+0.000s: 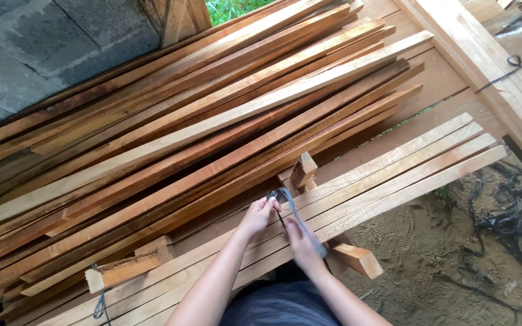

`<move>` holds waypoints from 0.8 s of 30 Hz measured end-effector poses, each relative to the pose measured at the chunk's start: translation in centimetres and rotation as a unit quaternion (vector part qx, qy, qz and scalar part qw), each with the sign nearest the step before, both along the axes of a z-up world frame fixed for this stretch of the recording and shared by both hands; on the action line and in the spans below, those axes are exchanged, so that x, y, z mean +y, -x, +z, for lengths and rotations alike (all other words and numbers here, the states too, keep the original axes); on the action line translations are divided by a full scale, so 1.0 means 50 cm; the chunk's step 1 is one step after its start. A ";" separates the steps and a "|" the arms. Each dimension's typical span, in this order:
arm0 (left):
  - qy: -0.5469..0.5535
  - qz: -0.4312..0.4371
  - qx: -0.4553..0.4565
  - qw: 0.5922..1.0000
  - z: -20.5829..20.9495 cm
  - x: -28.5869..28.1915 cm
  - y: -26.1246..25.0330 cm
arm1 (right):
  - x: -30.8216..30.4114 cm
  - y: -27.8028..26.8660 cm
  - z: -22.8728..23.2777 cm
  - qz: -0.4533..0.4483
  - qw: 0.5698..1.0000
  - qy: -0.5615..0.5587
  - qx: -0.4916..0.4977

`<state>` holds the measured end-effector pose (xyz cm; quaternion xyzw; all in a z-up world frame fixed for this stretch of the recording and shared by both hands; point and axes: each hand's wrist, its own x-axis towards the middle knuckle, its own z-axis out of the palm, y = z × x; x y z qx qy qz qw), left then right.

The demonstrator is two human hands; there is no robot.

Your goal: Organizing and bundling wooden slats together using wire ties.

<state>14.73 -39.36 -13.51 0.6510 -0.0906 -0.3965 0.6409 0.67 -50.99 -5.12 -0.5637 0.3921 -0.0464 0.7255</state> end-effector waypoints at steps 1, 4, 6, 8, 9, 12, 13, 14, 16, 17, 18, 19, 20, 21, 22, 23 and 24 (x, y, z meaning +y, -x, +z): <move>0.000 -0.002 0.000 1.000 0.006 -0.003 0.001 | 0.005 -0.004 0.015 -0.002 1.000 0.000 0.000; 0.014 0.029 -0.003 0.999 0.044 -0.003 -0.002 | 0.018 -0.023 0.039 0.115 0.953 0.280 -0.014; -0.040 0.049 -0.121 0.991 0.090 -0.001 -0.014 | 0.013 -0.051 0.023 0.087 0.932 0.349 -0.044; -0.092 0.055 -0.204 0.973 0.116 0.003 0.002 | 0.014 -0.072 0.040 0.093 0.924 0.368 -0.029; -0.142 0.062 -0.287 0.945 0.128 0.004 0.006 | 0.014 -0.087 0.047 0.098 0.916 0.389 -0.018; -0.202 0.047 -0.327 0.922 0.166 -0.009 0.013 | 0.030 -0.116 0.071 0.142 0.903 0.403 0.033; -0.202 0.047 -0.325 0.923 0.181 -0.012 0.020 | 0.032 -0.112 0.062 0.143 0.903 0.403 0.034; -0.220 0.031 -0.320 0.921 0.197 -0.015 0.027 | 0.034 -0.108 0.053 0.161 0.898 0.407 0.051; -0.236 0.020 -0.318 0.918 0.212 -0.021 0.023 | 0.030 -0.116 0.027 0.180 0.891 0.413 0.063; -0.244 0.017 -0.326 0.913 0.212 -0.020 0.021 | 0.029 -0.118 0.010 0.180 0.887 0.423 0.053; -0.251 0.014 -0.334 0.909 0.211 -0.020 0.018 | 0.027 -0.121 -0.008 0.180 0.883 0.432 0.043; -0.251 0.013 -0.333 0.909 0.196 -0.016 0.020 | 0.027 -0.121 -0.007 0.181 0.883 0.431 0.044; -0.239 0.019 -0.323 0.915 0.181 -0.012 0.022 | 0.027 -0.121 -0.007 0.172 0.886 0.429 0.040; -0.227 0.026 -0.314 0.922 0.167 -0.009 0.023 | 0.026 -0.122 -0.005 0.164 0.889 0.427 0.035; -0.228 0.027 -0.313 0.922 0.157 -0.003 0.025 | 0.029 -0.122 0.005 0.165 0.889 0.427 0.034; -0.180 0.093 -0.272 0.941 0.147 0.002 0.026 | 0.031 -0.123 0.016 0.161 0.892 0.420 0.042; -0.130 0.157 -0.229 0.952 0.137 0.008 0.027 | 0.033 -0.125 0.026 0.157 0.895 0.414 0.049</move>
